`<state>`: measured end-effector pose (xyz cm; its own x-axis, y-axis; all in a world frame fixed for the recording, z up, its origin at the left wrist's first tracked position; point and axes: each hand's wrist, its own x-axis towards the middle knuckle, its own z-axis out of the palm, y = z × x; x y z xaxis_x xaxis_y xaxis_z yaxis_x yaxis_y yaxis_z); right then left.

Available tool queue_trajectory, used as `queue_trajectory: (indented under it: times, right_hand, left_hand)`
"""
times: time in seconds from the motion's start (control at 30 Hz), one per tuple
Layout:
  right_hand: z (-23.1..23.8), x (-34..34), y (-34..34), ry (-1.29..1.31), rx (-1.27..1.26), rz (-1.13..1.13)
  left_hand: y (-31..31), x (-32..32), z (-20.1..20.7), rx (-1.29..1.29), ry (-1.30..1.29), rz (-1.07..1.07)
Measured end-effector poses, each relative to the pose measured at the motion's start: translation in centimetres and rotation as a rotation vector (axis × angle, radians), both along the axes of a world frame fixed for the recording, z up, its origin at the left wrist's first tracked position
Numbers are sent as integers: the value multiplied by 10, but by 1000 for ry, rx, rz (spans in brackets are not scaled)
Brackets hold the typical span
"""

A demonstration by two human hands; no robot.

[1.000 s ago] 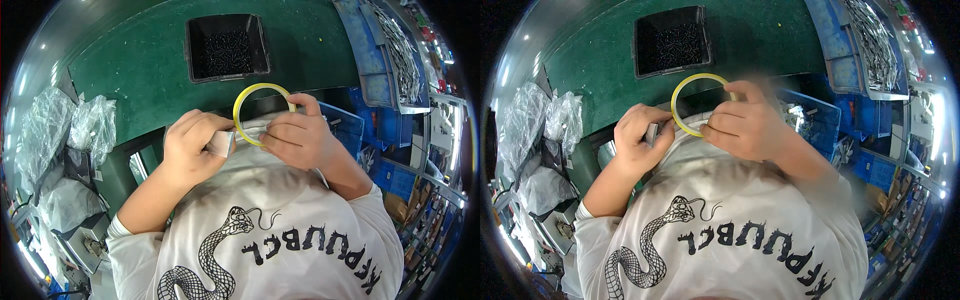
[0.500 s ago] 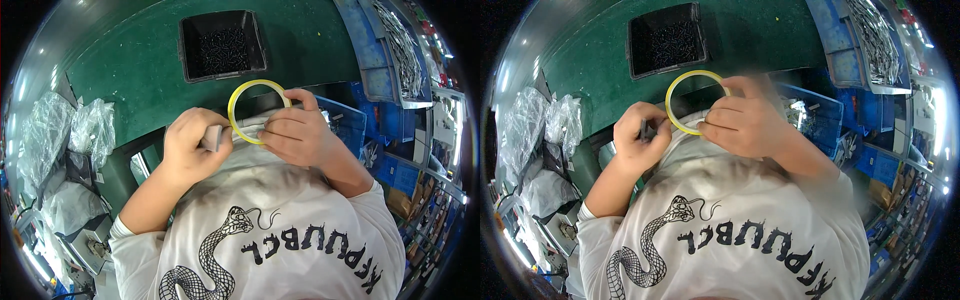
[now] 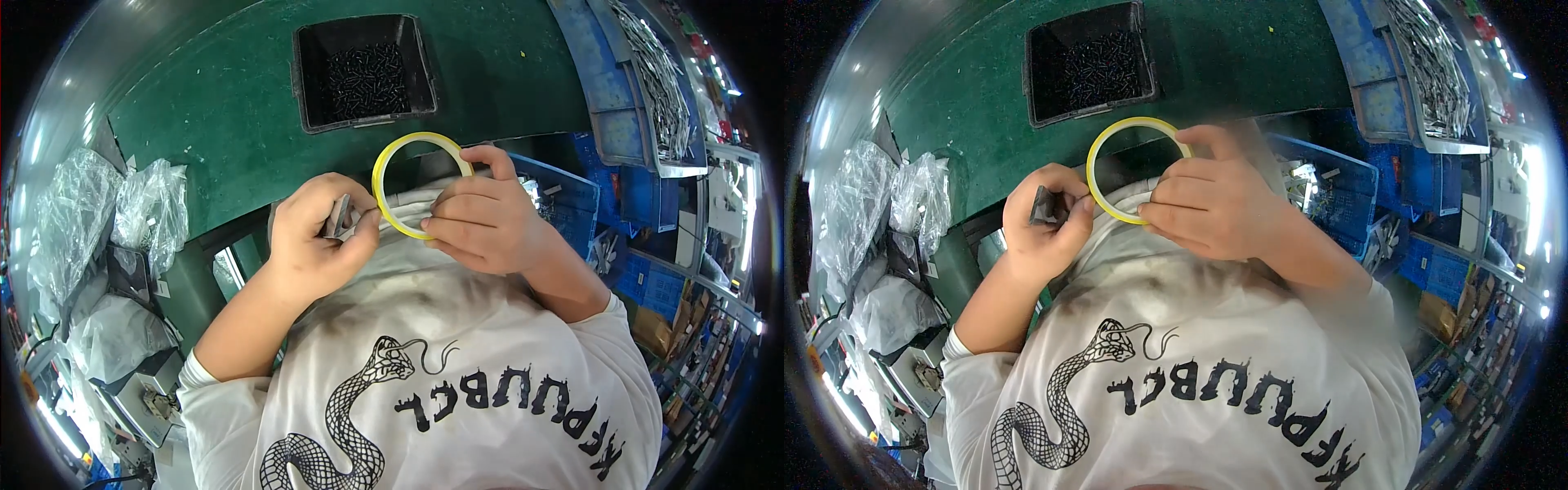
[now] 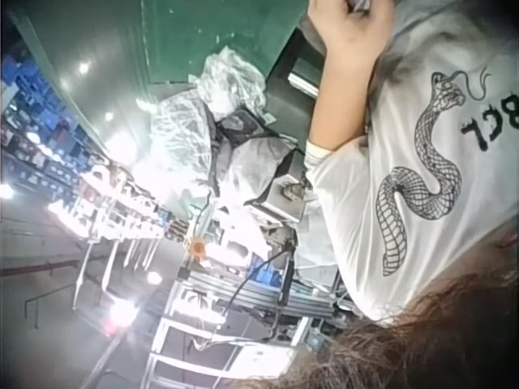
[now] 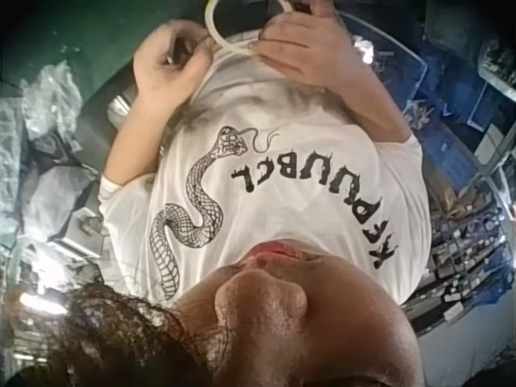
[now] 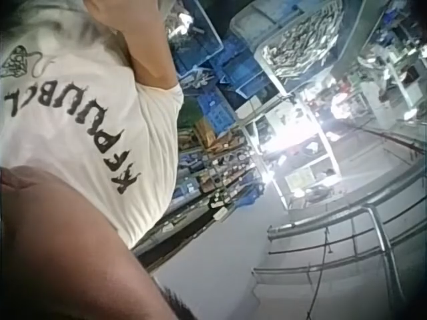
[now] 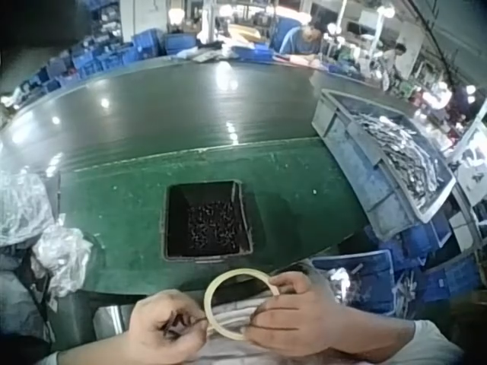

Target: Applying yellow adhesive tape to small metal components at a factory workbench.

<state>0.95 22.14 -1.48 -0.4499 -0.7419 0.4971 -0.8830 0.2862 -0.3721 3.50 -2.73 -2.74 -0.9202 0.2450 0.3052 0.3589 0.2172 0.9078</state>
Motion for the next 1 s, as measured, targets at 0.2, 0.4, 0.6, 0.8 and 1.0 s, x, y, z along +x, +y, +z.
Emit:
queue_trajectory:
  times: [0.2, 0.4, 0.6, 0.8, 1.0]
  right_hand:
    - [-2, 1, 0, -18, -15, 2]
    - [-2, 1, 1, -18, -5, 4]
    - [-2, 1, 0, -33, -3, -7]
    - [-3, 2, -1, -55, -25, -10]
    - [-4, 2, -2, -58, -34, -20]
  left_hand:
    - [0, 0, 0, -23, 4, 31]
    - [0, 0, -3, -27, 41, 30]
    - [4, 4, -4, 43, -58, 86]
    - [2, 2, -2, 8, -14, 56]
    - [0, 0, -2, -5, 16, 51]
